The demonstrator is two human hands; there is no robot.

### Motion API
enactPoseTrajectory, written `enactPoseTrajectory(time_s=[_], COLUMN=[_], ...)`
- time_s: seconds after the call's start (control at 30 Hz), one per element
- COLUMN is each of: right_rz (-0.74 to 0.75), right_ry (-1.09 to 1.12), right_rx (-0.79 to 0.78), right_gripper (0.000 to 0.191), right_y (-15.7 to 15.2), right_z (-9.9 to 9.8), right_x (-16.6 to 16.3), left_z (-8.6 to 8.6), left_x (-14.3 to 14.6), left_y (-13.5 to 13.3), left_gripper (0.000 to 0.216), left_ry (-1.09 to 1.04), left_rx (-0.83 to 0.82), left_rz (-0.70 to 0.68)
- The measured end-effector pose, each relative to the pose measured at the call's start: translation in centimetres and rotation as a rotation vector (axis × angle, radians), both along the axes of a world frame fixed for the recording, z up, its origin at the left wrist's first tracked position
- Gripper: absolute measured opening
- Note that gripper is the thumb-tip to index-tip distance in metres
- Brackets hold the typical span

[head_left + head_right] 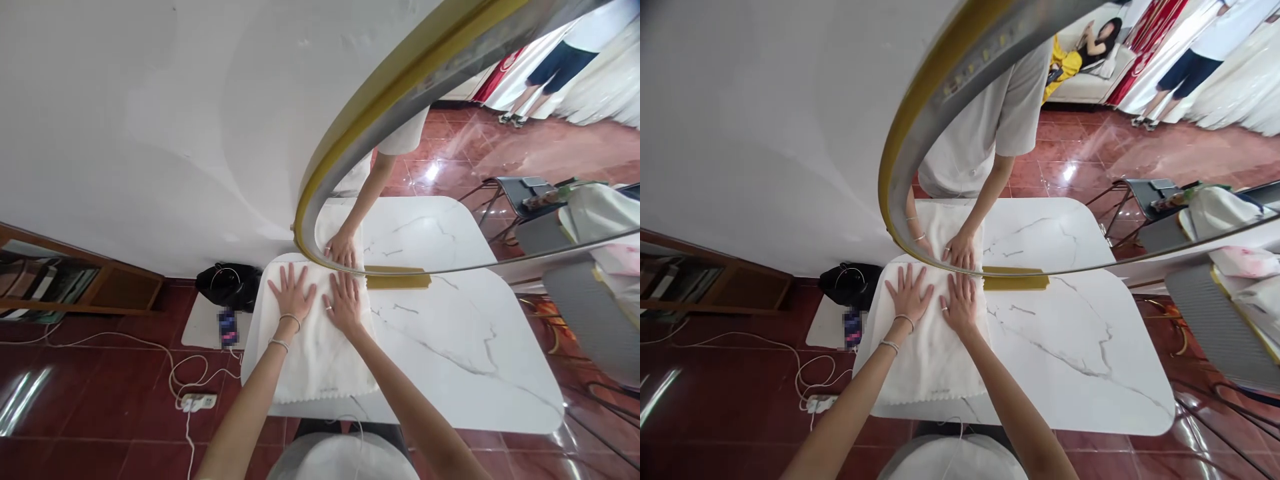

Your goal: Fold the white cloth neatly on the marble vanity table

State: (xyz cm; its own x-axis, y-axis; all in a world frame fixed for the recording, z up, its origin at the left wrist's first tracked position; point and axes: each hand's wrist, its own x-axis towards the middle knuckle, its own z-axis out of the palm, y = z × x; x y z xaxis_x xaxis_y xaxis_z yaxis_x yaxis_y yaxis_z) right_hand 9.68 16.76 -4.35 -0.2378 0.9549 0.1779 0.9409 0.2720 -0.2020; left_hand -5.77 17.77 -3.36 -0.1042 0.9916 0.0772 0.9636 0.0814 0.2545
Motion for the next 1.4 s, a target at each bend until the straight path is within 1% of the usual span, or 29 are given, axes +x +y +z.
enactPoseTrajectory(time_s=[0.1, 0.17, 0.27, 0.33, 0.4, 0.47, 0.53, 0.6, 0.67, 0.7, 0.73, 0.8, 0.9, 0.97, 1.03, 1.07, 1.13, 1.17, 1.23, 1.3, 1.4], right_rz=[-0.082, -0.126, -0.148, -0.142, -0.124, -0.079, 0.012, 0.114, 0.159, 0.153, 0.134, 0.073, -0.006, -0.023, -0.024, -0.028, -0.038, -0.044, -0.058, -0.03, 0.081], right_ry=[-0.034, -0.049, -0.062, -0.072, -0.078, -0.081, -0.081, -0.076, -0.067, -0.063, -0.058, -0.044, -0.021, -0.014, -0.014, -0.013, -0.011, -0.009, -0.007, -0.013, -0.036], right_rx=[-0.174, -0.25, -0.277, -0.288, -0.29, -0.279, -0.213, -0.108, -0.033, -0.028, -0.037, -0.09, -0.187, -0.22, -0.233, -0.24, -0.244, -0.241, -0.221, -0.162, -0.058], right_gripper=[0.055, 0.052, 0.052, 0.051, 0.051, 0.05, 0.052, 0.055, 0.055, 0.053, 0.052, 0.05, 0.05, 0.051, 0.053, 0.054, 0.053, 0.052, 0.047, 0.047, 0.056], right_y=[3.4, 6.0, 9.0, 9.5, 8.5, 6.4, 3.7, 1.4, 0.1, 0.0, 0.3, 2.0, 5.9, 8.3, 10.0, 10.3, 10.2, 9.7, 7.9, 4.9, -0.9], right_z=[0.5, 0.8, 1.0, 1.1, 1.3, 1.4, 1.3, 1.0, 0.5, 0.4, 0.3, 0.2, 0.5, 0.6, 0.7, 0.7, 0.8, 0.9, 0.9, 0.9, 0.7], right_x=[-2.0, -3.1, -4.0, -4.1, -3.8, -3.1, -2.2, -1.4, -1.0, -1.1, -1.3, -2.1, -3.7, -4.6, -5.1, -5.2, -5.2, -5.2, -4.9, -4.4, -3.1], left_z=[0.1, 0.2, 0.5, 0.6, 0.6, 0.5, 0.4, 0.2, 0.1, 0.1, 0.1, 0.1, 0.3, 0.4, 0.4, 0.4, 0.4, 0.3, 0.2, 0.2, 0.5], left_x=[-0.9, -1.5, -2.2, -2.2, -2.0, -1.7, -1.4, -1.2, -1.2, -1.1, -1.1, -1.2, -1.4, -1.7, -1.9, -1.9, -2.0, -2.1, -2.3, -2.4, -2.3], left_y=[2.8, 4.8, 7.1, 7.4, 6.2, 3.6, 0.4, -2.3, -3.5, -3.5, -3.0, -1.0, 3.0, 5.1, 6.0, 5.8, 4.1, 2.6, -1.1, -5.3, -10.9], left_gripper=[0.054, 0.053, 0.05, 0.045, 0.043, 0.044, 0.051, 0.058, 0.057, 0.056, 0.055, 0.053, 0.052, 0.05, 0.048, 0.047, 0.048, 0.049, 0.056, 0.061, 0.06], left_ry=[0.002, 0.006, 0.01, 0.006, -0.008, -0.023, -0.028, -0.026, -0.029, -0.033, -0.036, -0.038, -0.034, -0.033, -0.037, -0.038, -0.034, -0.029, -0.015, -0.001, 0.016], left_rx=[0.003, 0.002, -0.01, -0.019, -0.026, -0.029, -0.03, -0.032, -0.039, -0.045, -0.051, -0.063, -0.067, -0.058, -0.046, -0.04, -0.029, -0.021, -0.001, 0.014, 0.014], left_rz=[0.008, 0.003, -0.036, -0.072, -0.095, -0.1, -0.103, -0.117, -0.125, -0.123, -0.119, -0.109, -0.096, -0.102, -0.097, -0.078, -0.003, 0.039, 0.099, 0.128, 0.151])
